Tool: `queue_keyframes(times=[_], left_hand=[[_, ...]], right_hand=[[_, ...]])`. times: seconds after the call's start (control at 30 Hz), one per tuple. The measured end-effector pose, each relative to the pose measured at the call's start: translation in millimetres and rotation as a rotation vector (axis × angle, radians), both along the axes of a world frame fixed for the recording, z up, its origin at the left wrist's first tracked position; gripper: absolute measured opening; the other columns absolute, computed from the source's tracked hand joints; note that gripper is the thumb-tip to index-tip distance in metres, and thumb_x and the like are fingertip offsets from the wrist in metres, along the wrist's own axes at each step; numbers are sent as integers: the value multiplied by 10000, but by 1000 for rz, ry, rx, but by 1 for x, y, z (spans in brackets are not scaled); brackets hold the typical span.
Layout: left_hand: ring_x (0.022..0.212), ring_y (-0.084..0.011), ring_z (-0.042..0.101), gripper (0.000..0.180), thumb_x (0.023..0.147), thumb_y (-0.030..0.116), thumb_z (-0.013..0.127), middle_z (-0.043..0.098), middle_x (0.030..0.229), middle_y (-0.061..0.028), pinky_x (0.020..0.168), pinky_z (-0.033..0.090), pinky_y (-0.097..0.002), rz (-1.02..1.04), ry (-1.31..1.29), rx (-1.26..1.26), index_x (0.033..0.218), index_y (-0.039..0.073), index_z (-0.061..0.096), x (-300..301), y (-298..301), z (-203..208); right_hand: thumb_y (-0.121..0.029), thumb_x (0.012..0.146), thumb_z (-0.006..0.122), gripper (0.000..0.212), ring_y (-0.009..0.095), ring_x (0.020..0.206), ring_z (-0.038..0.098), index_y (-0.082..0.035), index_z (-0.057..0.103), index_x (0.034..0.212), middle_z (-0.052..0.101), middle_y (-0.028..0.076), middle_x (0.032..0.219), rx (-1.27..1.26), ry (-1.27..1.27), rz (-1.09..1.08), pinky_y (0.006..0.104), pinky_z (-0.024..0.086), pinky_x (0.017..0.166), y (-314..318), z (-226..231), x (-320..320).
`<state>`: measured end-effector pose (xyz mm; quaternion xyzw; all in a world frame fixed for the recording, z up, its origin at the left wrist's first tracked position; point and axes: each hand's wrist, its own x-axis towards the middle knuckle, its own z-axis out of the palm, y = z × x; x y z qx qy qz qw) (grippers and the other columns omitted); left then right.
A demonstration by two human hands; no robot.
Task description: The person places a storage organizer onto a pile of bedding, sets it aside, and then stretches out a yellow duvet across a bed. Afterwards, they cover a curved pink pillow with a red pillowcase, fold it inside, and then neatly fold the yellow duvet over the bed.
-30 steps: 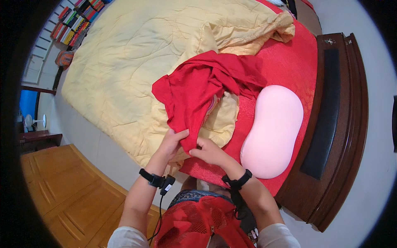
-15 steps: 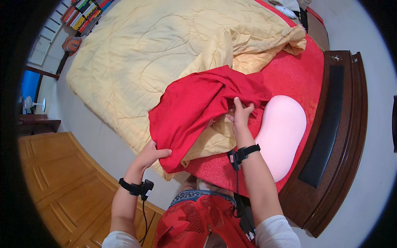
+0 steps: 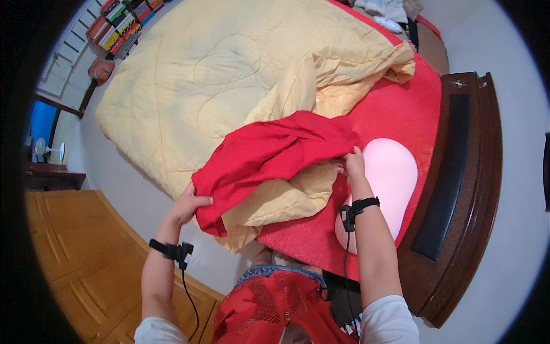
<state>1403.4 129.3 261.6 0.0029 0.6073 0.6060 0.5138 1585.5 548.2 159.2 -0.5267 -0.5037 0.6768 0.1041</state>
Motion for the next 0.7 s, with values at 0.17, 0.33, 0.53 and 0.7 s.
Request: queue_keyframes(times=[0.17, 0.33, 0.53, 0.7], left_hand=[[1111, -212, 528, 714, 734, -52, 564, 512, 1245, -92, 939, 451, -339, 0, 106, 150, 1384, 76, 300, -77, 95, 57], [1022, -198, 559, 664, 734, -53, 552, 541, 1172, -87, 880, 470, -316, -28, 406, 349, 1350, 66, 335, -132, 203, 155], [1031, -194, 563, 627, 715, 13, 624, 555, 1168, -117, 901, 445, -293, 29, 872, 388, 1298, 22, 394, -166, 252, 195], [1047, -313, 503, 711, 674, 146, 682, 515, 1158, -197, 917, 401, -399, 219, 1473, -353, 1304, 14, 380, -172, 242, 103]], right_hand=[[-30, 809, 427, 267, 200, 677, 601, -146, 475, 1045, 599, 56, 896, 197, 52, -95, 299, 491, 509, 90, 93, 15], [48, 779, 383, 338, 177, 810, 591, -70, 507, 1070, 589, 63, 960, 551, 517, -411, 316, 508, 693, 122, 240, 31], [-90, 878, 503, 119, 112, 772, 568, -96, 535, 993, 584, 3, 906, 815, 418, -301, 258, 484, 651, 93, 315, 91], [-102, 827, 579, 180, 86, 725, 529, -62, 570, 1002, 555, -10, 859, 596, 111, -58, 222, 442, 603, 45, 204, 121]])
